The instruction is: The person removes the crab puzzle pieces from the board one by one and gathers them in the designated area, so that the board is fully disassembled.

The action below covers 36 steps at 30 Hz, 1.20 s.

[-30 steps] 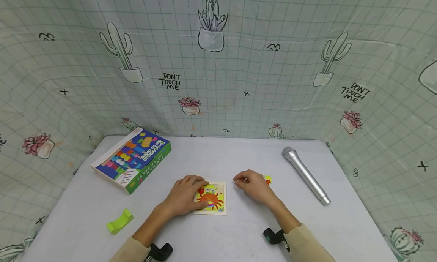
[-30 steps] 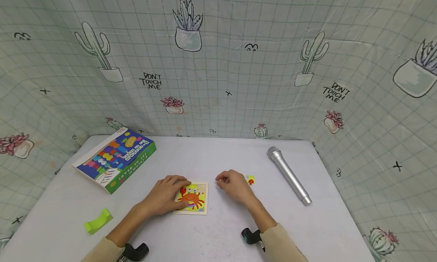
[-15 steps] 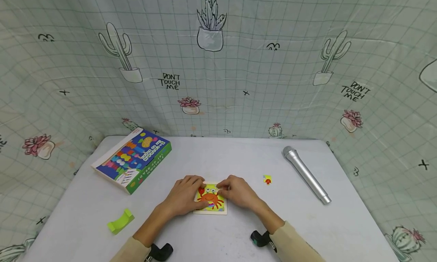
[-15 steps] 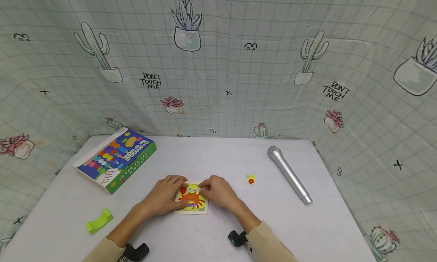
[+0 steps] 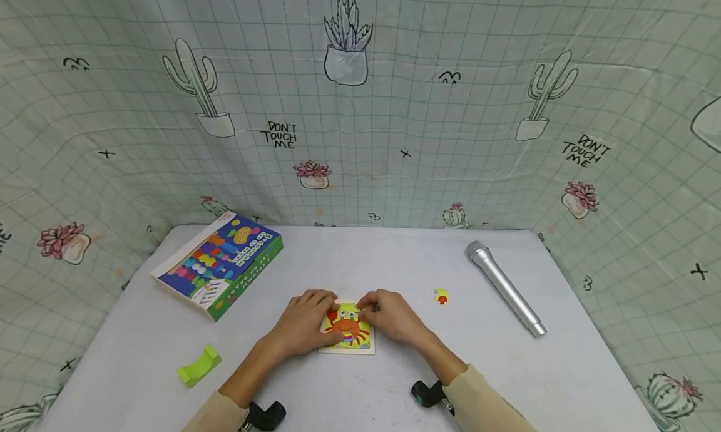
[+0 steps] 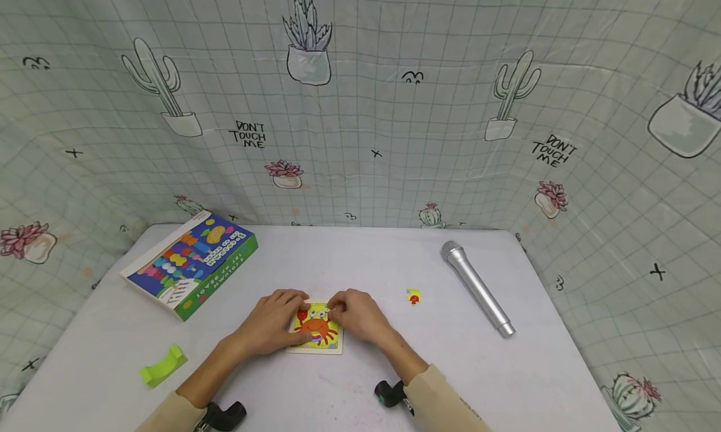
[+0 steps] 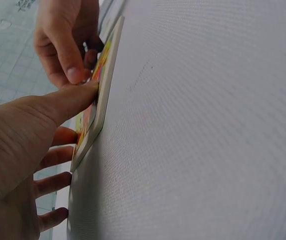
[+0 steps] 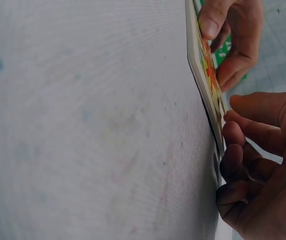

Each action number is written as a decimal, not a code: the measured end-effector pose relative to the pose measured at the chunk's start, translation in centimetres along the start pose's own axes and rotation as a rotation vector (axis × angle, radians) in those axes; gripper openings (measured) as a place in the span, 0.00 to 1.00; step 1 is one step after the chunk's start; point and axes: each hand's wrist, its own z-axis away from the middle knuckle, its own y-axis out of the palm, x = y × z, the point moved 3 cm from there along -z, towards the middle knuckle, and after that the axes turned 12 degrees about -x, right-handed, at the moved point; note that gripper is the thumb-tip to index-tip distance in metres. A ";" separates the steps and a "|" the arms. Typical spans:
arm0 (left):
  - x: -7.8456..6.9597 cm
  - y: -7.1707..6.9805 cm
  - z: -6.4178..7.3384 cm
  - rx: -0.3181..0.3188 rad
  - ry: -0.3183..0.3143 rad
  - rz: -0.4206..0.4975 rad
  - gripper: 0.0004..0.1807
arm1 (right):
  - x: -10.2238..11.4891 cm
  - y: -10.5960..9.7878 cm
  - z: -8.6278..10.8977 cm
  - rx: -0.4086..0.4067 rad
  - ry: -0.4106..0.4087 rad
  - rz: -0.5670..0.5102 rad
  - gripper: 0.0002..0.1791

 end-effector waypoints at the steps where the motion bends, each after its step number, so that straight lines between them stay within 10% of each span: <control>1: 0.0 0.0 0.0 0.001 -0.001 0.003 0.29 | 0.0 0.0 0.0 -0.001 0.002 -0.001 0.08; 36: 0.1 0.5 -1.2 -0.114 -0.086 0.060 0.21 | -0.1 0.2 -1.3 0.000 0.042 -0.017 0.02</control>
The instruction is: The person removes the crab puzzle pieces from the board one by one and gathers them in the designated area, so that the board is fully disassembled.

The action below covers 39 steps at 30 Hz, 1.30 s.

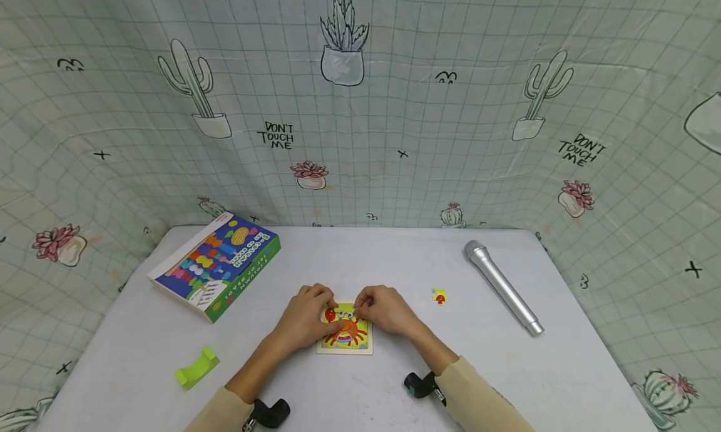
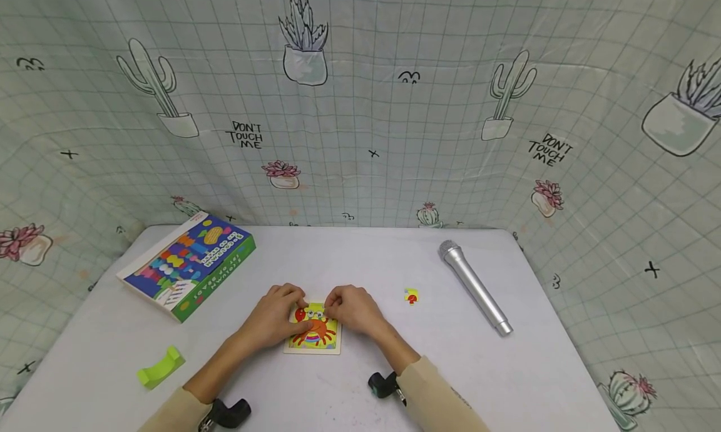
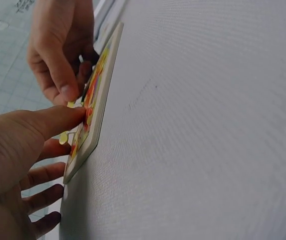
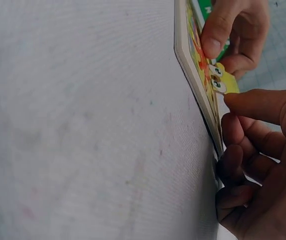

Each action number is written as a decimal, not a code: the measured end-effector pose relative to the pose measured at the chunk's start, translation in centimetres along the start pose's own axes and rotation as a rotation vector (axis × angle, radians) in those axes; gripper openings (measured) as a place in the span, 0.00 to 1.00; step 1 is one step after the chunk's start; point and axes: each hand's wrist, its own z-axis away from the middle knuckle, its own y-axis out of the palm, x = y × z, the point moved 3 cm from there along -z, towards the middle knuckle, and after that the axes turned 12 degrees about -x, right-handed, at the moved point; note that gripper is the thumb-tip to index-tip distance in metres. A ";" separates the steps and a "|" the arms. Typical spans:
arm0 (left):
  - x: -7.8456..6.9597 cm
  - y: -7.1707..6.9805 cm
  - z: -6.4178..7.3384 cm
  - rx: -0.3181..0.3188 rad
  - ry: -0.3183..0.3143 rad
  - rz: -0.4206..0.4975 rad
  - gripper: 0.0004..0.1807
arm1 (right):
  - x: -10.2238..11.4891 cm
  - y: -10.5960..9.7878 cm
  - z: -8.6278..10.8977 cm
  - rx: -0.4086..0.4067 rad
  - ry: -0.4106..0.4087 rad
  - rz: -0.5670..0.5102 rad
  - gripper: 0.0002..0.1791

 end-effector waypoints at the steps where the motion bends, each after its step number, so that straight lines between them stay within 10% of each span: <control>1: 0.0 0.0 0.0 0.001 -0.004 0.001 0.21 | 0.0 0.0 0.0 0.003 0.003 -0.007 0.02; 18: -0.2 0.0 0.1 -0.007 0.010 -0.019 0.19 | -2.4 -3.8 1.1 -0.075 0.109 -0.164 0.03; 39: -0.2 0.0 0.3 -0.014 0.018 -0.005 0.19 | -8.7 -9.8 3.0 -0.258 0.154 0.100 0.05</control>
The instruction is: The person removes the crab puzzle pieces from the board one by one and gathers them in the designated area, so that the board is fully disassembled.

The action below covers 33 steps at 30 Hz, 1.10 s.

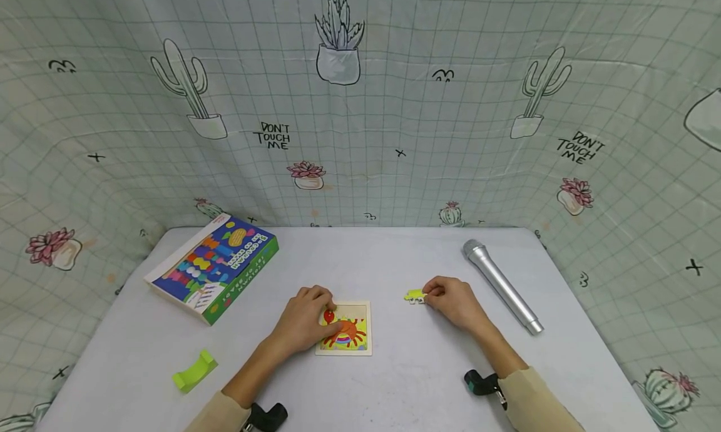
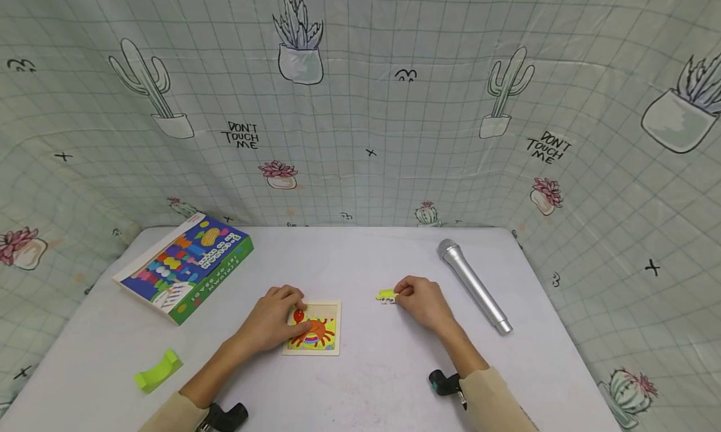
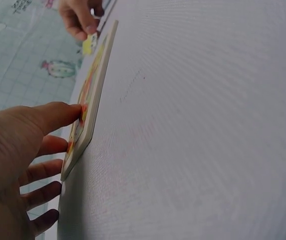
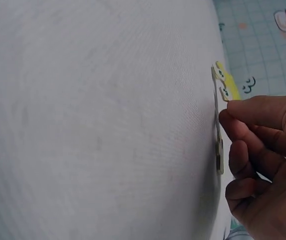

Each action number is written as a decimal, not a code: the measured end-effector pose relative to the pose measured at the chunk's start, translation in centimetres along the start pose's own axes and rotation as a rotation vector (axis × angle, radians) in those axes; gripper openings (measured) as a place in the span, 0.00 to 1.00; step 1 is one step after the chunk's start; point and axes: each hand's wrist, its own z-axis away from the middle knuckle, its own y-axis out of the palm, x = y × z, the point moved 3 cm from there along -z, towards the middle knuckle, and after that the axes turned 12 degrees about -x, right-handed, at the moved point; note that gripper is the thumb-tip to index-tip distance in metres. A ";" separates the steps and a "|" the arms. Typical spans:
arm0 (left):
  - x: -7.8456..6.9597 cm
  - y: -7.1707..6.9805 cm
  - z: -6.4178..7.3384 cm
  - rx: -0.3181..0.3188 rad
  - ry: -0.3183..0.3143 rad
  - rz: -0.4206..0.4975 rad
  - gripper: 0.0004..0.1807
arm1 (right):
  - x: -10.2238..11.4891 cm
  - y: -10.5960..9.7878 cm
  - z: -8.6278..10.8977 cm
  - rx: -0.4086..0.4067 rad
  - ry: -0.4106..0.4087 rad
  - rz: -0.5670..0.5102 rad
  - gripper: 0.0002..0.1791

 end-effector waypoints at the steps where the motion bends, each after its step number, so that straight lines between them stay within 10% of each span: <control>1: 0.0 0.0 0.0 -0.003 0.003 0.004 0.19 | 0.0 -0.1 0.0 -0.001 -0.003 0.002 0.05; 33: 0.2 0.1 0.0 0.010 -0.008 -0.009 0.20 | -0.8 -0.1 -0.4 -0.026 -0.030 0.102 0.05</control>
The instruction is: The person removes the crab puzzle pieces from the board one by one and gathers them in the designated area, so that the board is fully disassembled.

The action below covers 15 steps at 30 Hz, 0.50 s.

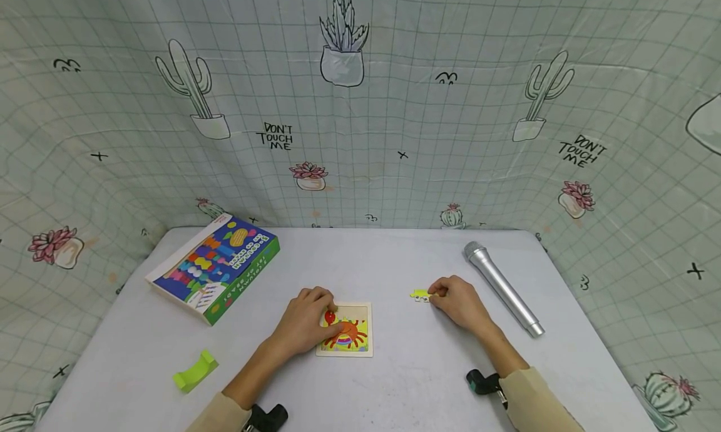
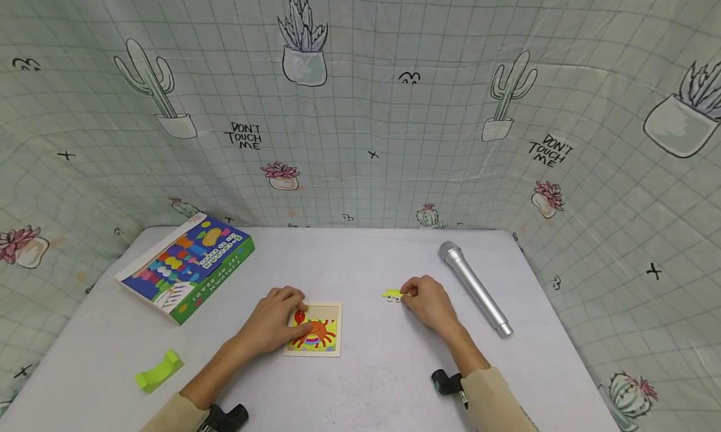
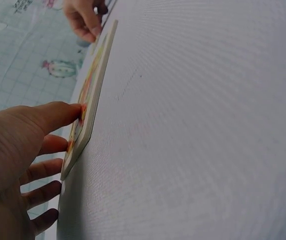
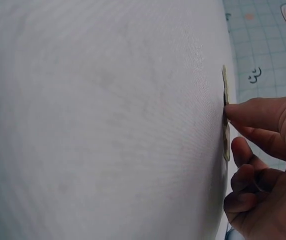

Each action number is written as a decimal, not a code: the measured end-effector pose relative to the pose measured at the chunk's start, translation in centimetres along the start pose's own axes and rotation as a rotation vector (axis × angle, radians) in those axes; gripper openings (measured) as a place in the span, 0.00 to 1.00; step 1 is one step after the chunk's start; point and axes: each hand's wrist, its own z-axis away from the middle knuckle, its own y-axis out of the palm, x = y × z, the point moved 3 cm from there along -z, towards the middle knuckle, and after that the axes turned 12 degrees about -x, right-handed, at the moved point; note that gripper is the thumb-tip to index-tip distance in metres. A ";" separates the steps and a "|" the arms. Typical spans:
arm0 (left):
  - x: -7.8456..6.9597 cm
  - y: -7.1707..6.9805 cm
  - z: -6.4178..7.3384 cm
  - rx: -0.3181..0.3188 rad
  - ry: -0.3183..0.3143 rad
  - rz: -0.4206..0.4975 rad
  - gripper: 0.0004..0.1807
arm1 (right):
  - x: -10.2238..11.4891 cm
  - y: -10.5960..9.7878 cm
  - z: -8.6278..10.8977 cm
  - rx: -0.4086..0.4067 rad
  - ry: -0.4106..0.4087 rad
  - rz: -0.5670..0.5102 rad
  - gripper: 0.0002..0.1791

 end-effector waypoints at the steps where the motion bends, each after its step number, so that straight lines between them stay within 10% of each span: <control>1: 0.0 0.0 0.0 0.002 -0.002 0.001 0.20 | 0.0 0.0 0.0 -0.001 -0.003 0.000 0.06; 15: 0.0 0.0 0.1 -0.011 0.008 0.013 0.18 | 0.0 -0.3 0.4 -0.021 -0.032 0.024 0.13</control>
